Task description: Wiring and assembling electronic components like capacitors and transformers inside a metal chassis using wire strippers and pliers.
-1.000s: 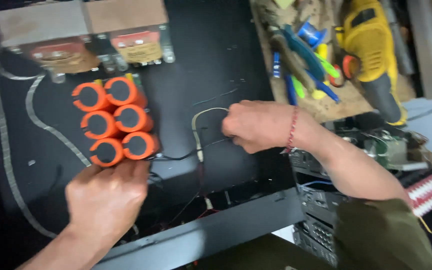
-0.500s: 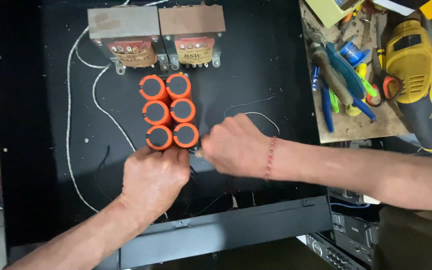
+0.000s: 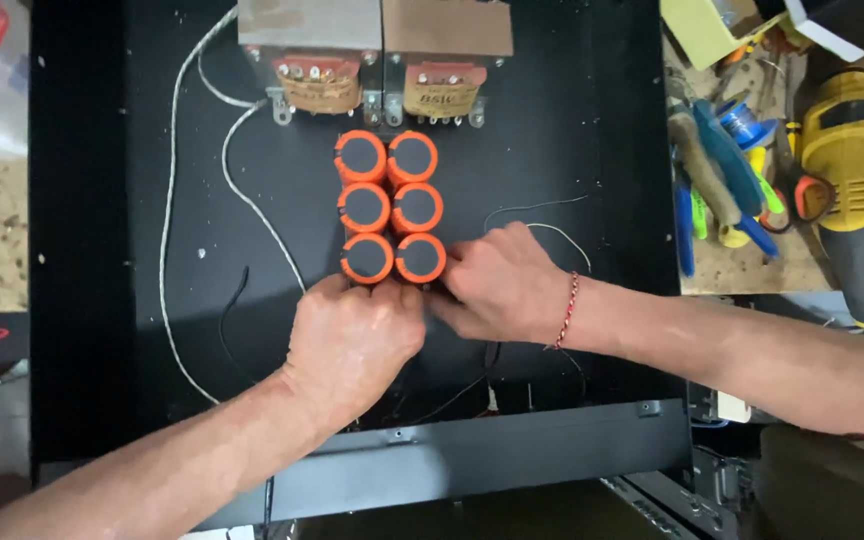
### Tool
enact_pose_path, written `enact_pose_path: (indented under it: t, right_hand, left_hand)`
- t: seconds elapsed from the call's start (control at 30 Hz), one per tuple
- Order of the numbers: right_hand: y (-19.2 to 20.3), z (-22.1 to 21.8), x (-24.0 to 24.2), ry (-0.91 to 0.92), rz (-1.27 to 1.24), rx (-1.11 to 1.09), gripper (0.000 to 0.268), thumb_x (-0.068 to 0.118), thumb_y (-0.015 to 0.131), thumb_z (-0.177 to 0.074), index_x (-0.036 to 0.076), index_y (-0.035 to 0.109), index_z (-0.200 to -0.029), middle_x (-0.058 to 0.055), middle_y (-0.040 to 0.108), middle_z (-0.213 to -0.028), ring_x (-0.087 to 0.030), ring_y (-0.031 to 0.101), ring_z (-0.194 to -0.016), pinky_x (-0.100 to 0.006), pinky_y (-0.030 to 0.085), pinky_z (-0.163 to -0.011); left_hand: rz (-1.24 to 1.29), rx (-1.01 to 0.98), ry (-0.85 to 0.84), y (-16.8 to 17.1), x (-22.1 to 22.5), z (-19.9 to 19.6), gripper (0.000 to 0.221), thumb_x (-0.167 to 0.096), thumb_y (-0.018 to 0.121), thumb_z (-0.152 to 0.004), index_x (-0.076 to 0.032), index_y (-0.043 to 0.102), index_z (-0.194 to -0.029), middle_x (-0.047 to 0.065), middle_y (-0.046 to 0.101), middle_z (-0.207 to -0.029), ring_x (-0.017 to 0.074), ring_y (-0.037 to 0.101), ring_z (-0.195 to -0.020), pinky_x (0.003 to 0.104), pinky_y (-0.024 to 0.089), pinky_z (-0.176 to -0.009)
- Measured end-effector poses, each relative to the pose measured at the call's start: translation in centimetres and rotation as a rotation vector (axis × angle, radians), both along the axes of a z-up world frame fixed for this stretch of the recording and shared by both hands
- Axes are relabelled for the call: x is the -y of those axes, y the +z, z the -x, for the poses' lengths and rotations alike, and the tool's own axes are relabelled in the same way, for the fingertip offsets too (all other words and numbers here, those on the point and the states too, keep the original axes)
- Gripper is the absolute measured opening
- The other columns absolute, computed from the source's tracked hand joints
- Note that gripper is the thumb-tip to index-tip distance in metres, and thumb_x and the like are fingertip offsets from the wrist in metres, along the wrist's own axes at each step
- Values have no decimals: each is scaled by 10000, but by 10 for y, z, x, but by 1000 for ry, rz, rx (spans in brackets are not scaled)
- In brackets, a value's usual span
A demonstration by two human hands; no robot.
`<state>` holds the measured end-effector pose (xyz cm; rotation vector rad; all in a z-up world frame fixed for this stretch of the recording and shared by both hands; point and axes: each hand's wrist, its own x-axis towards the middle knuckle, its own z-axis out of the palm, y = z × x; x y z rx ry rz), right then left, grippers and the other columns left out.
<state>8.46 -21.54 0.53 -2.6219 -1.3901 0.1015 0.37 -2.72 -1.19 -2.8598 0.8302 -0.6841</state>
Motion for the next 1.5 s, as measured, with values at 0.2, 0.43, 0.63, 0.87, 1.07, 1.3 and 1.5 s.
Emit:
enact_pose_path:
  t: [0.2,0.43,0.63,0.87,1.07,1.3,1.5]
  right_hand:
    - [8,5,-6,-37,-26,-43,393,346,687,-911,96,588,-624,-55,496,-479,-330,591,-435,-397,469,-431]
    - [-22,9,3,-23,-86,105,373,398,683,-935,111,551,-737,-49,574,-561,-357,503,-413,-437,378,-366]
    - [-27,11,5,-43,-40,105,433,467,670,-952,93,572,-759,-55,621,-628,-346,544,-435,-449,387,-344]
    - [-37,13,5,1,-65,188,433,474,666,-964,74,583,-821,-65,592,-629,-310,514,-418,-422,369,-330]
    - [-40,12,7,52,-31,246,425,483,658,-977,77,574,-887,-62,577,-640,-251,531,-437,-395,415,-334]
    - [-49,13,5,58,-81,319,435,440,642,-976,106,495,-739,-38,466,-590,-207,433,-398,-362,370,-309]
    - [-33,11,2,75,-31,183,377,436,625,-1006,65,580,-958,-78,600,-703,-249,571,-463,-383,465,-341]
  left_hand:
    - [46,-163,40,4,-13,17,276,34,657,-591,-173,673,-772,-41,560,-593,179,565,-419,339,417,-436]
    - [115,-1054,304,63,-42,30,163,-38,531,-903,-164,556,-1004,4,598,-816,425,645,-597,562,539,-549]
    - [145,-1259,172,62,-46,18,155,6,544,-847,-137,605,-851,2,639,-817,343,653,-649,490,551,-573]
    - [344,-1408,325,59,-64,8,426,-51,517,-924,-177,702,-1286,40,758,-1223,314,751,-1042,426,629,-840]
    - [488,-1551,593,98,-76,-1,357,-154,489,-977,-144,800,-1153,53,789,-937,183,642,-755,315,470,-684]
    - [753,-1516,1013,128,-111,18,273,-159,690,-953,-109,944,-1042,98,724,-712,189,489,-595,305,366,-603]
    - [573,-1066,740,97,-160,68,240,-236,731,-857,-316,916,-989,-82,817,-714,129,696,-530,327,495,-572]
